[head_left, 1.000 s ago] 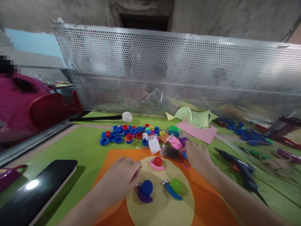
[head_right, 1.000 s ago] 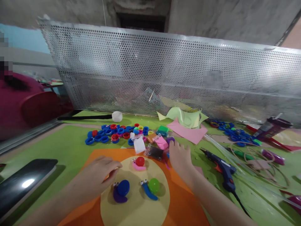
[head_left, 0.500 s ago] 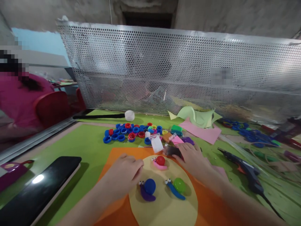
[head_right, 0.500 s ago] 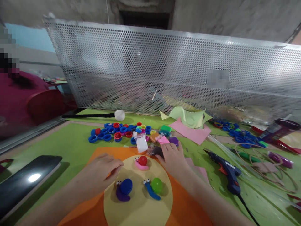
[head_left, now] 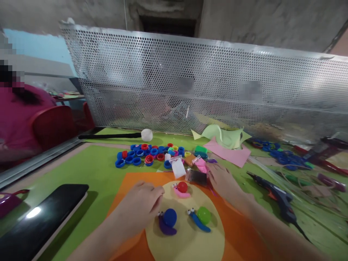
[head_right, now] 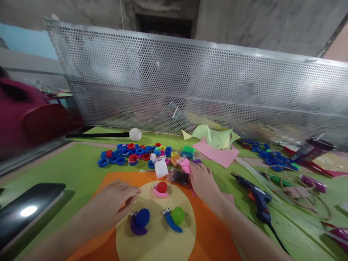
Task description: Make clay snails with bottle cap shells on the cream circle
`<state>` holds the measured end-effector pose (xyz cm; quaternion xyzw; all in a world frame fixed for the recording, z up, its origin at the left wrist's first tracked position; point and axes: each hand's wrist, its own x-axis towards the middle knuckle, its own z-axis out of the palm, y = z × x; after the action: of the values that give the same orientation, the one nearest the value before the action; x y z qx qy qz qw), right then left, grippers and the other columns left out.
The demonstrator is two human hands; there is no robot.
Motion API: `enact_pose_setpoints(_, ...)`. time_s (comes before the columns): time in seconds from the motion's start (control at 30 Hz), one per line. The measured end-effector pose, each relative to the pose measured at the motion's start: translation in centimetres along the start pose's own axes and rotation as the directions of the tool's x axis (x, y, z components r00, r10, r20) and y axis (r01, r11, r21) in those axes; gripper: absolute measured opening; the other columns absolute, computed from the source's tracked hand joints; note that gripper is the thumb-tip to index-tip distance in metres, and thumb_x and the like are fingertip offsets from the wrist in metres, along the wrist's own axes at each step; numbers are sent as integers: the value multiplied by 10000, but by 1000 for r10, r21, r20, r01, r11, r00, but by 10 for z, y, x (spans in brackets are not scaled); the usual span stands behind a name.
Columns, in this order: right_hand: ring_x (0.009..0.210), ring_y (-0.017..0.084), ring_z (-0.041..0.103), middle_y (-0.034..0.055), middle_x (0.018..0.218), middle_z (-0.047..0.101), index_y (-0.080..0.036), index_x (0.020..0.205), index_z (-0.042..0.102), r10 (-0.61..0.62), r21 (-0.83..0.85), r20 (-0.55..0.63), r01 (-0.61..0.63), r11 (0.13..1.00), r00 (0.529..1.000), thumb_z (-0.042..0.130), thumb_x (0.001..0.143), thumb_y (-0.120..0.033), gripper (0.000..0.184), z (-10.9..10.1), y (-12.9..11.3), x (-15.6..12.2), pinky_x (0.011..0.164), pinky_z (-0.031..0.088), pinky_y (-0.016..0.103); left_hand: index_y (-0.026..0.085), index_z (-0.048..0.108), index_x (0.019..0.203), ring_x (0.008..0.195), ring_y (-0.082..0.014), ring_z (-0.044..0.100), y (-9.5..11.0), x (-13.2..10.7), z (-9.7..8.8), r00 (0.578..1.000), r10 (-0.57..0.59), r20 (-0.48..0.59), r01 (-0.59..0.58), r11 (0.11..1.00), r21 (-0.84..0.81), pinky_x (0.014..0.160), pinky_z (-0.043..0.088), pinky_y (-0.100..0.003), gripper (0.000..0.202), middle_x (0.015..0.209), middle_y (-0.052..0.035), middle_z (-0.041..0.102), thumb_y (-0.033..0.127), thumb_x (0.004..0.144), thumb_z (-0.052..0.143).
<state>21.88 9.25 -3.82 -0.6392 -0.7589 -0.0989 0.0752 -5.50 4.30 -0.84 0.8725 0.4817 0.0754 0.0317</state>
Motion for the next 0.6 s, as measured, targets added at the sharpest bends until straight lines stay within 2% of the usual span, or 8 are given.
enact_pose_setpoints(0.1, 1166, 244, 439, 116, 1256, 526, -105, 1249, 479, -10, 13, -3, 10, 1000, 1000, 305, 824, -31, 465, 1, -1, 0, 961, 327, 385, 188, 633, 915, 731, -238, 574, 0, 0, -1, 1000, 1, 6, -1, 1000, 3, 671, 410, -347, 323, 719, -67, 631, 172, 869, 313)
enact_pose_setpoints(0.2, 1204, 230, 401, 113, 1304, 482, -108, 1287, 445, -25, 34, -17, 25, 999, 1000, 300, 809, -21, 506, 0, -2, 0, 983, 312, 383, 184, 629, 914, 722, -234, 568, 1, -1, -2, 1000, 16, 12, -16, 1000, 7, 680, 406, -358, 317, 723, -68, 626, 165, 867, 316)
enact_pose_setpoints(0.3, 1192, 201, 419, 62, 1272, 521, -184, 1193, 551, -78, 60, 1, 78, 995, 997, 332, 759, 2, 520, 4, 0, 1, 999, 302, 365, 184, 630, 885, 688, -223, 558, 3, -2, -5, 999, 33, 20, -33, 999, 10, 672, 404, -356, 317, 694, -61, 609, 160, 868, 314)
enact_pose_setpoints(0.37, 1188, 192, 423, 57, 1251, 538, -193, 1154, 578, -87, 71, -12, 87, 994, 996, 332, 754, 2, 509, 8, 3, 2, 1002, 300, 356, 181, 632, 868, 680, -225, 557, 4, -1, -6, 999, 40, 21, -40, 999, 13, 664, 406, -358, 318, 682, -62, 604, 159, 868, 314)
enact_pose_setpoints(0.47, 1217, 202, 385, 78, 1277, 509, -166, 1221, 517, -45, 80, -79, 52, 995, 996, 319, 828, -71, 450, 14, 7, 6, 992, 304, 369, 174, 633, 867, 679, -228, 562, 4, -1, -9, 999, 43, 12, -43, 999, 21, 668, 411, -363, 317, 683, -68, 608, 155, 865, 317)
enact_pose_setpoints(0.6, 1130, 258, 468, 95, 1155, 595, -180, 1158, 552, 39, 96, -139, -26, 995, 989, 371, 864, -195, 345, 22, 8, 10, 919, 336, 449, 164, 626, 827, 645, -219, 558, 5, 0, -11, 999, 53, 14, -53, 998, 35, 667, 412, -368, 304, 678, -69, 609, 148, 856, 324)
